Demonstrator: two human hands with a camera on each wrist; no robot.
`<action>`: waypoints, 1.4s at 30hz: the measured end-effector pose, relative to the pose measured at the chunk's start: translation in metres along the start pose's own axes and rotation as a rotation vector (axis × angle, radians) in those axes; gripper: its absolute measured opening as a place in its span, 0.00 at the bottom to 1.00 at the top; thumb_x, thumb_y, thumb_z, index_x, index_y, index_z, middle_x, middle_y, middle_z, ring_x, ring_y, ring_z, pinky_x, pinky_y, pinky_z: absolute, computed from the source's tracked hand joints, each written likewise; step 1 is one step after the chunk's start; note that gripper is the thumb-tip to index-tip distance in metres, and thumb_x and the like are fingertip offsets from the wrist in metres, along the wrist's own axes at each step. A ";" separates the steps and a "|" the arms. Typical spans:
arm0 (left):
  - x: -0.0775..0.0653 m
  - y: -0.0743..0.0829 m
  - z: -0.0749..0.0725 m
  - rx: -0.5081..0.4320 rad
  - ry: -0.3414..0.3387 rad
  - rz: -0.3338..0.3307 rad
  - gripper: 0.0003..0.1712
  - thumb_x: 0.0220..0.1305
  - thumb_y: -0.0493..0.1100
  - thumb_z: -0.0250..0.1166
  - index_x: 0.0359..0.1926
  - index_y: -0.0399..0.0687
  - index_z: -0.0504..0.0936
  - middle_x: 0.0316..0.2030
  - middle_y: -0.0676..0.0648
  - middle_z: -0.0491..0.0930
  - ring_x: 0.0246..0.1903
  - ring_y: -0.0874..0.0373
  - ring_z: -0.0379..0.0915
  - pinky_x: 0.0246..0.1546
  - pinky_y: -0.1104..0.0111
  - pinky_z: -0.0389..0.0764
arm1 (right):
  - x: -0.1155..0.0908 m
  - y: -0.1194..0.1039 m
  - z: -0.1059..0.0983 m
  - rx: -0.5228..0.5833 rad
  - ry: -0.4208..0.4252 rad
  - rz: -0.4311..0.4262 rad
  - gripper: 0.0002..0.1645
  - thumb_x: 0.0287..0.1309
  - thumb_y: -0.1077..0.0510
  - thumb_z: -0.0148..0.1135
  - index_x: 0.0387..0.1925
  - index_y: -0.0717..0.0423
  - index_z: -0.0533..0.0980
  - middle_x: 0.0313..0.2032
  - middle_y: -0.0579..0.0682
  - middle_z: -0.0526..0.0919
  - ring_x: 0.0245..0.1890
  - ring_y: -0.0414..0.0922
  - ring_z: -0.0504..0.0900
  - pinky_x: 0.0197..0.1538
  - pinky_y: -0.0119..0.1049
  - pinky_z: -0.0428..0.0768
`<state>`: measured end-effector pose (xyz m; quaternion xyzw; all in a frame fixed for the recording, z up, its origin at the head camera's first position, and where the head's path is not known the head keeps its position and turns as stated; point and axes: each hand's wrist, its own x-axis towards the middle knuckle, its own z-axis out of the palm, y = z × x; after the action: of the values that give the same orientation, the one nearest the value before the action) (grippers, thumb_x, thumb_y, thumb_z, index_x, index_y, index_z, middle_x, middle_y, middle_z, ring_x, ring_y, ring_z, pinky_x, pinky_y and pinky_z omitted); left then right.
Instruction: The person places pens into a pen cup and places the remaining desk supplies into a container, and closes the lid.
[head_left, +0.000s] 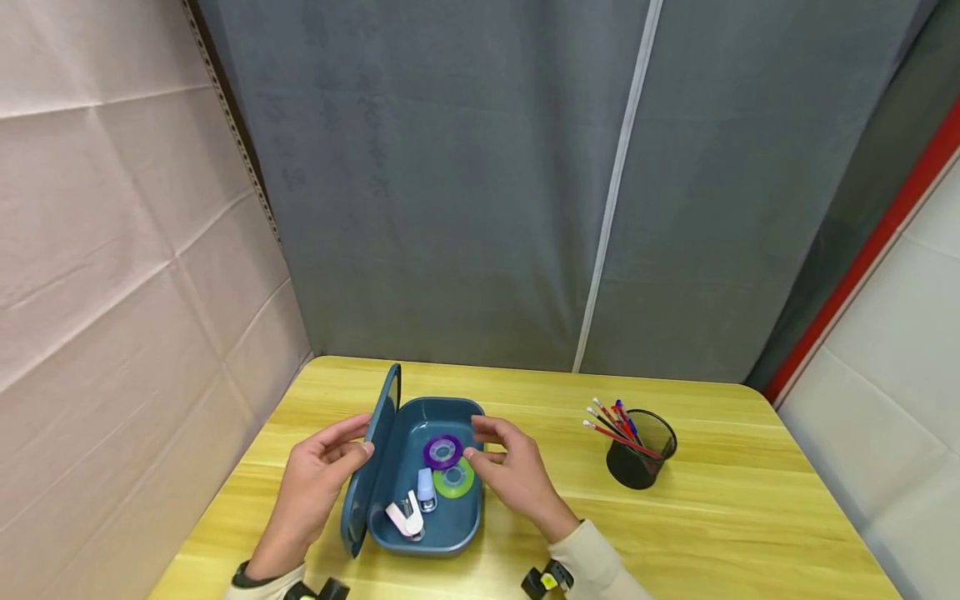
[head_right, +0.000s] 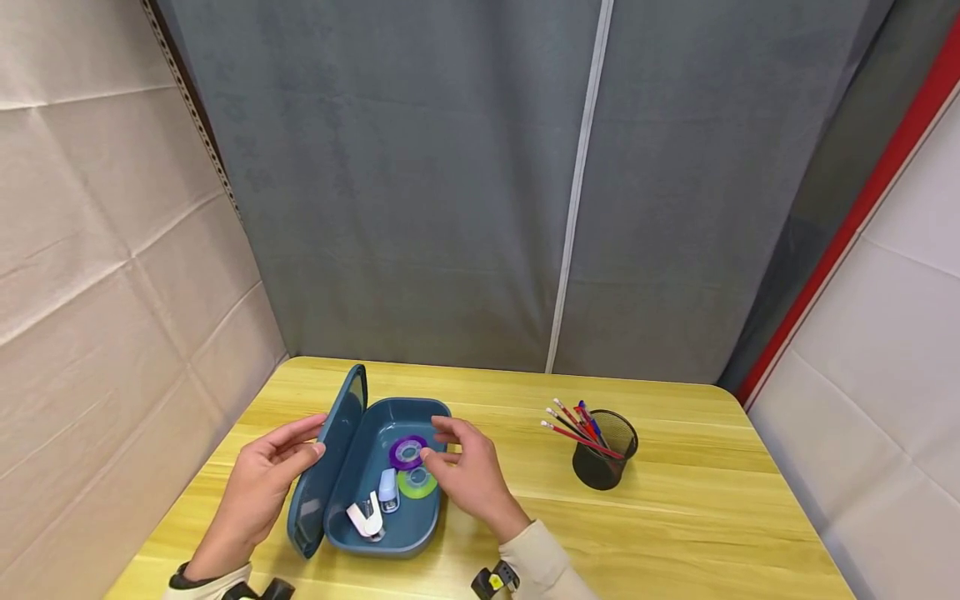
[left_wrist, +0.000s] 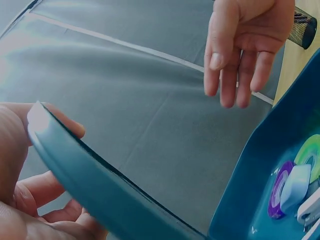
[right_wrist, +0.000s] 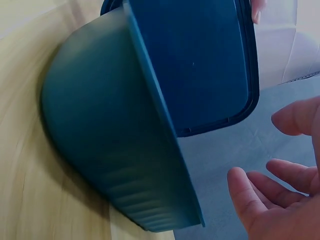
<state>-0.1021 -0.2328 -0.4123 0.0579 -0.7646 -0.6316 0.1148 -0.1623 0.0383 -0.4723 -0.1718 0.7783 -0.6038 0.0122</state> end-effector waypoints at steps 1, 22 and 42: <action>0.000 0.000 0.002 0.004 0.004 0.002 0.23 0.67 0.33 0.70 0.63 0.37 0.84 0.49 0.53 0.88 0.40 0.61 0.84 0.45 0.73 0.86 | 0.000 -0.001 0.000 0.005 -0.002 -0.004 0.31 0.70 0.52 0.69 0.69 0.58 0.75 0.67 0.58 0.80 0.63 0.55 0.82 0.58 0.38 0.86; -0.008 0.010 0.051 0.067 -0.041 -0.047 0.21 0.60 0.35 0.77 0.55 0.47 0.90 0.34 0.44 0.86 0.34 0.55 0.82 0.36 0.72 0.83 | 0.002 -0.012 0.019 0.132 -0.098 -0.024 0.28 0.73 0.50 0.67 0.68 0.56 0.76 0.65 0.57 0.83 0.61 0.53 0.86 0.60 0.41 0.86; -0.007 -0.001 0.075 0.044 -0.122 -0.056 0.24 0.60 0.38 0.78 0.58 0.46 0.88 0.40 0.44 0.87 0.35 0.54 0.83 0.33 0.72 0.84 | 0.006 -0.011 0.030 0.525 -0.150 0.161 0.31 0.75 0.53 0.64 0.71 0.65 0.71 0.57 0.62 0.86 0.48 0.46 0.91 0.52 0.41 0.89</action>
<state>-0.1138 -0.1599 -0.4267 0.0430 -0.7820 -0.6199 0.0489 -0.1582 0.0066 -0.4688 -0.1445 0.6035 -0.7673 0.1617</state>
